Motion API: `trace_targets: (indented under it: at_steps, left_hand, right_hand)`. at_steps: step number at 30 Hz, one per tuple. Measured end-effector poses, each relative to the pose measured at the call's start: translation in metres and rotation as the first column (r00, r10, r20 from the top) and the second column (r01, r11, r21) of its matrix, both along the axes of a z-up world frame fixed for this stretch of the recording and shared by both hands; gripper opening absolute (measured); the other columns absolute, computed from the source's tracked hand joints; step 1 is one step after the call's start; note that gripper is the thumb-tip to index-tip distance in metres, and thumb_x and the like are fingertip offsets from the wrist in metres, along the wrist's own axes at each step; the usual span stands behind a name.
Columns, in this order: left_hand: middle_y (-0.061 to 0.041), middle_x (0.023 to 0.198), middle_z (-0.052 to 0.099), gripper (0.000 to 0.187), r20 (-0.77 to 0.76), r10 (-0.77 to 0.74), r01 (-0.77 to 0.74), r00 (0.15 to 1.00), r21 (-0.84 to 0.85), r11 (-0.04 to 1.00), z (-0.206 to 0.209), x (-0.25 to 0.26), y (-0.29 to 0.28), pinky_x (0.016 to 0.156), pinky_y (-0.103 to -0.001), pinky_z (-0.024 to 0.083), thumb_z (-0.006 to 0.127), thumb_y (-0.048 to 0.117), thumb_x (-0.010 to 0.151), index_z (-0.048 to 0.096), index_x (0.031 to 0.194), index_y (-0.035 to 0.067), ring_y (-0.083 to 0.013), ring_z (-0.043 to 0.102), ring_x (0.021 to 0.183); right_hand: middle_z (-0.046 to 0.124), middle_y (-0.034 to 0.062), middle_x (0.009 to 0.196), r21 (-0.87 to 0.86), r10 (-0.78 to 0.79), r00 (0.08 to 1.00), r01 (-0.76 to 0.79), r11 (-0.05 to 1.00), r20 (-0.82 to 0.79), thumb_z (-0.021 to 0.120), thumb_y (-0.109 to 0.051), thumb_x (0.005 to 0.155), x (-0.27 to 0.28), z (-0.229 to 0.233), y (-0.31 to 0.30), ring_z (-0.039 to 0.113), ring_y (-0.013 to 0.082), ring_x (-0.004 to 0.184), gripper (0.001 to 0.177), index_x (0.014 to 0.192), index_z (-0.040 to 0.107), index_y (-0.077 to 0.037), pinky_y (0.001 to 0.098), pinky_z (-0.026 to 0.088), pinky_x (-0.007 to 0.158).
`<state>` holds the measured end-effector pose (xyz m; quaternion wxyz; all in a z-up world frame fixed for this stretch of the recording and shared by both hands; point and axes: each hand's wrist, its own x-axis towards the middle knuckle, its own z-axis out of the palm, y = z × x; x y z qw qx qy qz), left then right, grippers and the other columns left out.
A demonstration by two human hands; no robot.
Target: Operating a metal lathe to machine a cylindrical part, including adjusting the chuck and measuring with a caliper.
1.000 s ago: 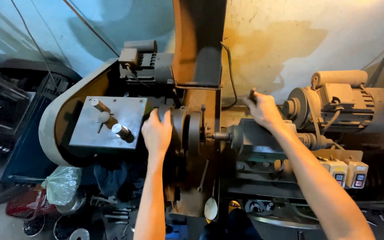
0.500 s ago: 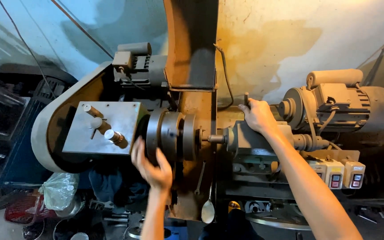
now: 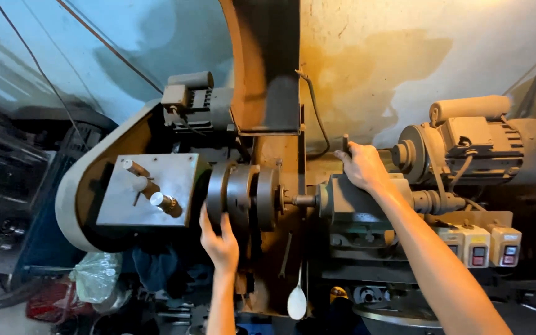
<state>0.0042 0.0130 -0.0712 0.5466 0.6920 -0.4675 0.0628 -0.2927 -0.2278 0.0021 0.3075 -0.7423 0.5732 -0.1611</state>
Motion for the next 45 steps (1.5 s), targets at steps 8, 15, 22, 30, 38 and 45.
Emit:
trace_targets:
  at_steps: [8,15,22,30,38,45]
  left_hand:
    - [-0.028,0.141,0.048,0.059,0.010,0.180,-0.180,0.984,0.040,0.983,-0.012,-0.027,0.028,0.118,-0.051,0.037,0.070,0.013,0.093,0.045,0.142,-0.008,-0.0452,0.048,0.134]
    - [-0.034,0.126,0.060,0.038,0.099,-0.146,0.100,0.984,0.366,0.925,0.102,0.024,-0.088,0.096,-0.062,0.051,0.060,0.014,0.098,0.057,0.126,-0.012,-0.0548,0.060,0.114]
    - [-0.025,0.096,0.072,0.049,0.033,-0.059,-0.002,0.998,0.880,0.475,0.061,0.067,-0.157,0.072,-0.056,0.059,0.053,0.046,0.093,0.070,0.101,0.001,-0.0491,0.073,0.089]
    - [-0.028,0.110,0.069,0.053,-0.041,0.005,0.035,0.999,0.887,0.460,0.129,0.036,-0.134,0.089,-0.051,0.059,0.055,0.043,0.095,0.067,0.115,-0.005,-0.0452,0.071,0.104]
    - [-0.026,0.109,0.071,0.056,-0.008,-0.011,0.012,1.000,0.888,0.461,0.117,0.041,-0.135,0.086,-0.050,0.060,0.057,0.047,0.096,0.067,0.116,-0.005,-0.0426,0.072,0.103]
    - [-0.036,0.110,0.069,0.055,-0.018,-0.004,0.016,1.000,0.782,0.624,0.087,0.050,-0.127,0.093,-0.058,0.054,0.059,0.045,0.095,0.069,0.118,-0.004,-0.0549,0.066,0.107]
  right_hand:
    - [0.072,0.0256,0.092,0.072,-0.020,0.998,0.024,0.997,-0.052,0.054,-0.035,0.108,0.004,0.002,0.000,0.067,0.0442,0.091,0.039,0.098,0.066,0.000,0.0467,0.050,0.074]
    - [0.070,0.0206,0.070,-0.337,0.054,0.995,-0.021,0.941,0.089,0.070,-0.011,0.095,-0.001,-0.025,-0.004,0.070,0.0449,0.078,0.013,0.086,0.065,-0.003,0.0503,0.057,0.062]
    - [0.064,0.0272,0.064,-0.283,0.080,0.898,0.051,0.958,0.434,0.069,-0.018,0.101,0.088,0.049,0.022,0.071,0.0407,0.062,0.028,0.080,0.063,0.000,0.0482,0.052,0.042]
    - [0.068,0.0158,0.053,0.160,0.039,0.930,-0.104,0.982,0.365,0.063,-0.028,0.102,0.146,0.027,-0.010,0.071,0.0239,0.047,0.036,0.076,0.068,-0.003,0.0332,0.057,0.044]
    - [0.069,0.0193,0.056,0.201,0.056,0.914,-0.147,0.969,0.401,0.060,-0.019,0.103,0.145,0.032,-0.004,0.071,0.0254,0.048,0.034,0.079,0.070,0.003,0.0333,0.059,0.049]
    - [0.069,0.0205,0.072,-0.092,-0.097,0.955,0.128,0.987,0.282,0.068,-0.037,0.102,0.099,0.034,-0.021,0.072,0.0394,0.078,0.039,0.084,0.073,-0.003,0.0461,0.053,0.070]
